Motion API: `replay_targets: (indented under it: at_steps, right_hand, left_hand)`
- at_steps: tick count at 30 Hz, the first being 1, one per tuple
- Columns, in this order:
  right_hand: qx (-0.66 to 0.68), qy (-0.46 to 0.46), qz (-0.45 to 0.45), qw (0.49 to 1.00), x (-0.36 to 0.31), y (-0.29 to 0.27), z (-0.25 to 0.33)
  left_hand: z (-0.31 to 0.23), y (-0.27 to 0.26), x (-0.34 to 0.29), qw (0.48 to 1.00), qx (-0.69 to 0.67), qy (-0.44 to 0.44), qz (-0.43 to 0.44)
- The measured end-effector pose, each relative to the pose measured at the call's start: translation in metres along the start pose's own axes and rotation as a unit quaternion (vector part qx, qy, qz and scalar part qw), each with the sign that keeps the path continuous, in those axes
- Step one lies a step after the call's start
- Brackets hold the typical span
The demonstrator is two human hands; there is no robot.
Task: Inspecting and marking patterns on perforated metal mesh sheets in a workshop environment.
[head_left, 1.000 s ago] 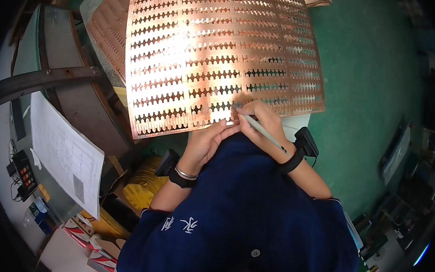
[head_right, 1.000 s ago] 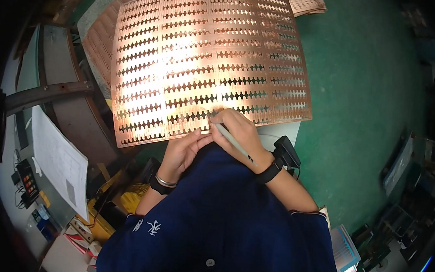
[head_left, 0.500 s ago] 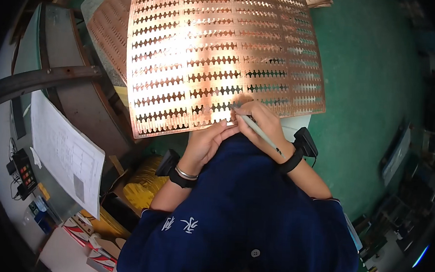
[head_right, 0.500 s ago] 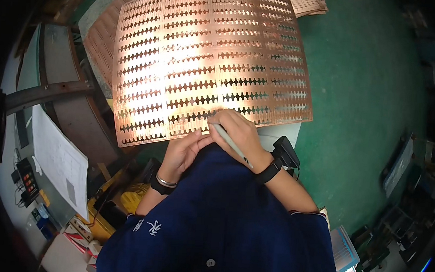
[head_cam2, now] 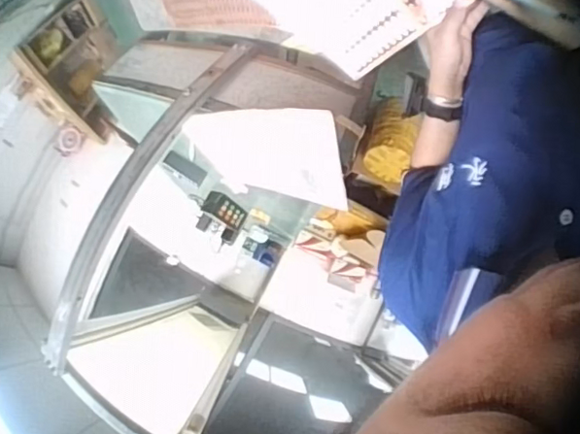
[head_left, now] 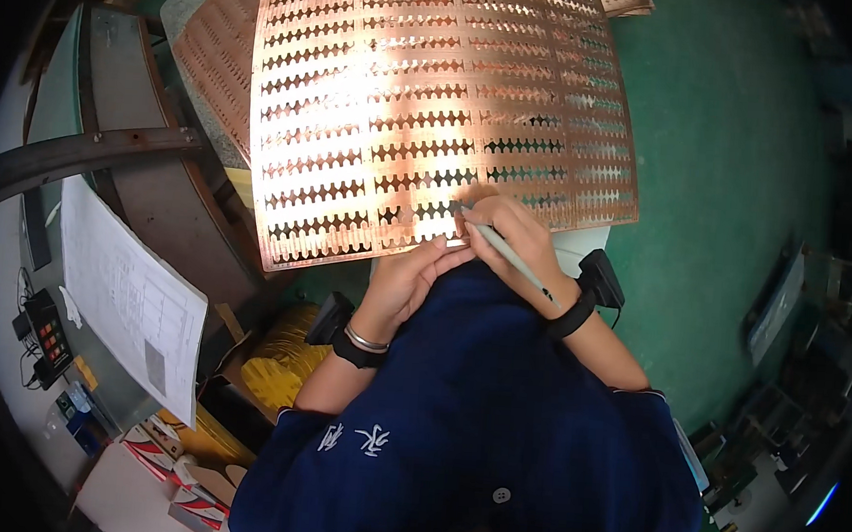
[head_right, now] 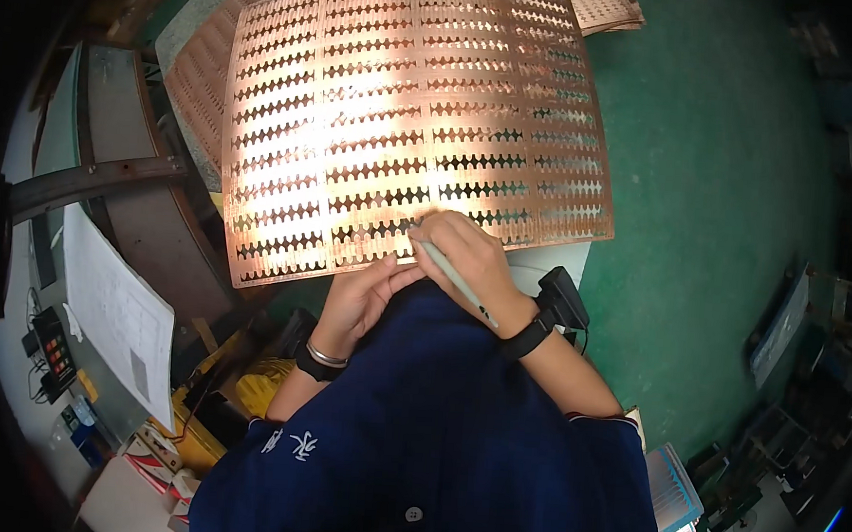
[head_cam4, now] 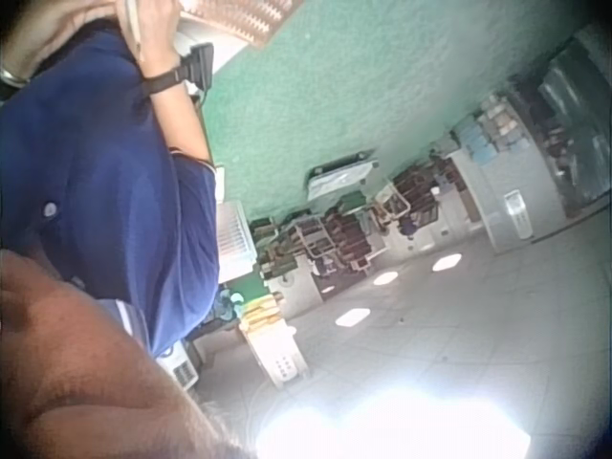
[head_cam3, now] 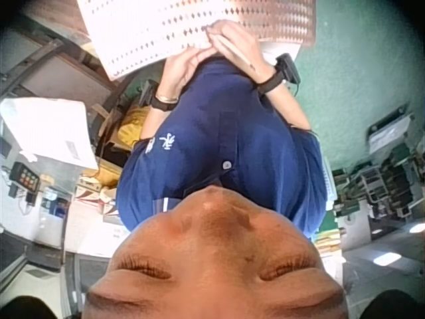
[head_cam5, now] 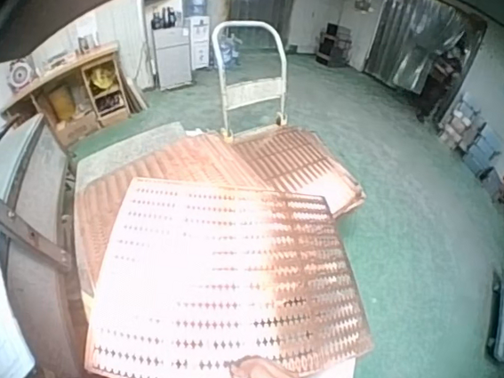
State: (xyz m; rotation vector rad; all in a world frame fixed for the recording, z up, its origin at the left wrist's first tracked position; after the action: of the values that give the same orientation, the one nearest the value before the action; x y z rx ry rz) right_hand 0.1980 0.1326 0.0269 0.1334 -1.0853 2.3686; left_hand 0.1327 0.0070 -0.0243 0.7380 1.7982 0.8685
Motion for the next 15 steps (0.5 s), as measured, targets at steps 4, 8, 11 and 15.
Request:
replay_targets:
  at_steps: [4,8,11,15]
  right_hand:
    - [0.028,0.004,0.025,0.999,0.007,-0.003,-0.001]
    - [0.056,-0.024,0.063,0.996,0.010,-0.003,-0.003]
    - [0.082,-0.023,0.080,0.993,0.012,-0.002,-0.005]
    - [0.082,-0.034,0.121,0.989,0.016,-0.004,-0.004]
  left_hand:
    - [-0.001,0.000,0.000,1.000,0.011,-0.002,0.010]
    - [-0.002,0.001,-0.001,1.000,0.008,-0.002,0.013]
    - [-0.002,-0.001,-0.001,1.000,0.004,-0.005,0.000]
    - [-0.002,-0.002,0.000,1.000,-0.002,-0.009,0.003]
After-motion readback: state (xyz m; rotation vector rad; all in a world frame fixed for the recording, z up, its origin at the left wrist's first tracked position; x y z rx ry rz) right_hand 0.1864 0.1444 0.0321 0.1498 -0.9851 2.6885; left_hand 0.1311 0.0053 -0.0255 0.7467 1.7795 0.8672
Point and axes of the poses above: each hand's wrist, its own x-axis towards the middle knuckle, its own y-axis out of the palm, z = x × y, the point moved 5 cm from there along x, towards the middle knuckle, and after that the axes turned 13 degrees about -x, right-handed, at the moved point
